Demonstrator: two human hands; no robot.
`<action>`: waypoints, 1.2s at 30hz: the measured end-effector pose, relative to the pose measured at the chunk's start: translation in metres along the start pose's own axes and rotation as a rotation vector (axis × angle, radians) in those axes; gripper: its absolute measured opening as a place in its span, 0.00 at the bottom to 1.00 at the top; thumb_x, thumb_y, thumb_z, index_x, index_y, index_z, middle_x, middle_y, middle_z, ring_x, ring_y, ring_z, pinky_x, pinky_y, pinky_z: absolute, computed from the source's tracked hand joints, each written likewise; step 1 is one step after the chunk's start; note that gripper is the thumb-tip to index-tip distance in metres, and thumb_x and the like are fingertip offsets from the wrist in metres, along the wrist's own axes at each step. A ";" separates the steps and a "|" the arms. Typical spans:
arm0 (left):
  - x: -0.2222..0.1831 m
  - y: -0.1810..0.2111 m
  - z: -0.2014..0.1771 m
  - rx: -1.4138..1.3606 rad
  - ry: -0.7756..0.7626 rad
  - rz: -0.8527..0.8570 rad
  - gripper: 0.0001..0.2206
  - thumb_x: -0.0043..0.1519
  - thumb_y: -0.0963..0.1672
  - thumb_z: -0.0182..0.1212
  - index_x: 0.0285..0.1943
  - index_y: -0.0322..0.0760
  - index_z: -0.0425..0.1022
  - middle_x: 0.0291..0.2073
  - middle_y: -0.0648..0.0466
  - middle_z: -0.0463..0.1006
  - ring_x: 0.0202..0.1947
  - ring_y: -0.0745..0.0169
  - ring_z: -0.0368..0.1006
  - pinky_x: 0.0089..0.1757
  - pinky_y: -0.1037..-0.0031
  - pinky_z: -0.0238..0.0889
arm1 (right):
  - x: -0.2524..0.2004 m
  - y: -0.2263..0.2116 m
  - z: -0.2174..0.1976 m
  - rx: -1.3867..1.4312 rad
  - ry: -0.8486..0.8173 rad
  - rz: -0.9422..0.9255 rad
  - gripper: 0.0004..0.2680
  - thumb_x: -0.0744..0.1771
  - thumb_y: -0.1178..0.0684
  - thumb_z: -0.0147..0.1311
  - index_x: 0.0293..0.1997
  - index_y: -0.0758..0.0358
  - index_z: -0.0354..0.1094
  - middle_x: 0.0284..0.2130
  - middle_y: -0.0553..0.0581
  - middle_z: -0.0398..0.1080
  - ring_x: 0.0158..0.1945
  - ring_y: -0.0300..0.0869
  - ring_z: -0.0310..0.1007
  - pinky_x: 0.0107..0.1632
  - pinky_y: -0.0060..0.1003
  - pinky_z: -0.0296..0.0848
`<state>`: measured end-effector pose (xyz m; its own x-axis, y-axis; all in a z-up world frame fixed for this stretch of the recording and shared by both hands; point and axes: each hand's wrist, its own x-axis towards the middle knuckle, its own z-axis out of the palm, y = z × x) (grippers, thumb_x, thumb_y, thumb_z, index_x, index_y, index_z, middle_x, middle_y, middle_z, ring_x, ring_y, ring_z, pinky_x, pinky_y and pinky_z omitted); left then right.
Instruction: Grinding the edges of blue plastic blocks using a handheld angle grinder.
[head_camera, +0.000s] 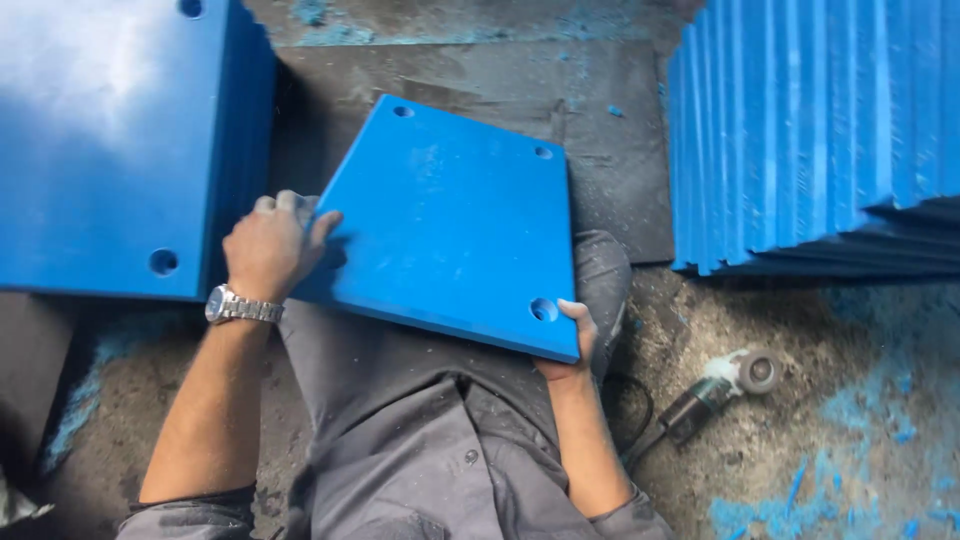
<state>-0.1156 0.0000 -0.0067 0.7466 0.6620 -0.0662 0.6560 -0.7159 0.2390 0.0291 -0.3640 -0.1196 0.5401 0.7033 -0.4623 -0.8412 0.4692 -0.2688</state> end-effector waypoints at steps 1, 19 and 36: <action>-0.005 -0.011 0.006 0.009 -0.095 -0.146 0.28 0.64 0.60 0.60 0.54 0.33 0.76 0.47 0.36 0.77 0.43 0.32 0.76 0.40 0.49 0.70 | -0.001 -0.002 -0.002 -0.026 0.014 -0.030 0.27 0.63 0.51 0.54 0.69 0.75 0.53 0.54 0.70 0.70 0.54 0.58 0.74 0.58 0.54 0.73; -0.131 -0.048 0.035 -1.028 0.187 -0.271 0.32 0.55 0.53 0.69 0.65 0.32 0.72 0.48 0.40 0.83 0.46 0.53 0.82 0.49 0.67 0.71 | -0.021 -0.051 -0.031 -0.551 -0.069 -0.048 0.34 0.61 0.47 0.54 0.75 0.75 0.48 0.59 0.75 0.65 0.56 0.61 0.71 0.55 0.55 0.72; -0.220 -0.181 -0.014 -1.125 0.675 -0.916 0.26 0.55 0.50 0.72 0.61 0.36 0.76 0.46 0.46 0.80 0.42 0.56 0.78 0.39 0.69 0.74 | 0.099 0.124 0.116 -0.603 -0.285 0.457 0.21 0.67 0.51 0.54 0.62 0.80 0.58 0.48 0.71 0.72 0.47 0.52 0.77 0.50 0.46 0.78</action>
<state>-0.4001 -0.0126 -0.0221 -0.2186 0.9472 -0.2347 0.1945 0.2780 0.9407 -0.0186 -0.1748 -0.1009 0.0571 0.9033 -0.4252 -0.8066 -0.2092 -0.5528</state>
